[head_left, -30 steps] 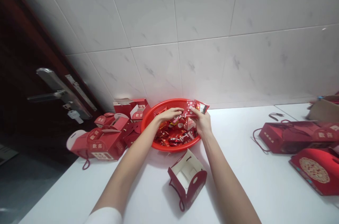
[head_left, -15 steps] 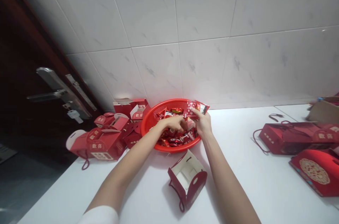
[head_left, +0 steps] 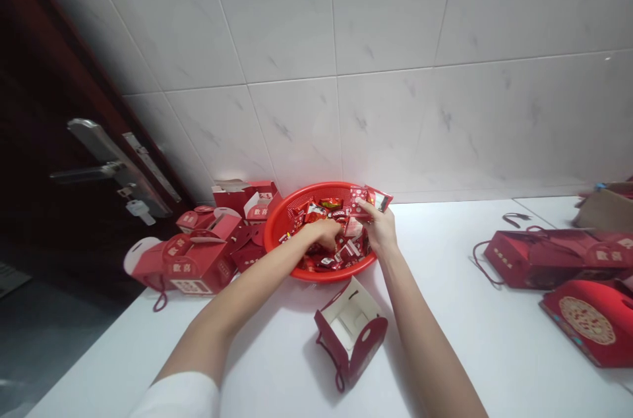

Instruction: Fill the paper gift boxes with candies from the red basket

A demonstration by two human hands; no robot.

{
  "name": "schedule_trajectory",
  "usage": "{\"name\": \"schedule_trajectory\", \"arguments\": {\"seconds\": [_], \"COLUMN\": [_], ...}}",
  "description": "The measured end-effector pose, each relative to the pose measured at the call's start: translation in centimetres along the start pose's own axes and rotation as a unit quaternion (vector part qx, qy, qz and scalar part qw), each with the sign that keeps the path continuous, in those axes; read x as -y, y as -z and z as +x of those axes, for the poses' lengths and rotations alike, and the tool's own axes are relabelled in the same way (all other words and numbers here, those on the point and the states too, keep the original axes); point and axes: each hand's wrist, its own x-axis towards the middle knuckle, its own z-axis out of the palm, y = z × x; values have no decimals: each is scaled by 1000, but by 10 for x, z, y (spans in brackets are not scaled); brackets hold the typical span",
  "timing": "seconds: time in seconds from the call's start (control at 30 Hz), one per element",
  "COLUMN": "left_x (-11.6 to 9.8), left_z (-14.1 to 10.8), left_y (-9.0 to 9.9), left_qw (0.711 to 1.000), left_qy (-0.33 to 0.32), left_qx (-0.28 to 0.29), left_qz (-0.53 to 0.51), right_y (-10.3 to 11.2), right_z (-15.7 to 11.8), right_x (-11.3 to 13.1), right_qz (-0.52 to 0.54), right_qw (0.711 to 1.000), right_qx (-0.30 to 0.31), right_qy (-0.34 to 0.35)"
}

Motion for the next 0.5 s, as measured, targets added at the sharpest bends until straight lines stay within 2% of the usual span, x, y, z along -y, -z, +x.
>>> {"name": "schedule_trajectory", "arguments": {"seconds": [0.23, 0.37, 0.5], "left_x": [16, 24, 32], "left_z": [-5, -6, -6], "left_y": [20, 23, 24], "left_qw": [988, 971, 960], "left_qy": [-48, -53, -47], "left_qx": [-65, -95, -132], "left_qz": [-132, -214, -242], "right_y": [1, 2, 2], "right_z": [1, 2, 1], "right_x": [0, -1, 0], "right_qz": [-1, -15, -14], "right_qw": [1000, 1000, 1000], "right_qx": [0, 0, -4], "right_qy": [4, 10, 5]}}
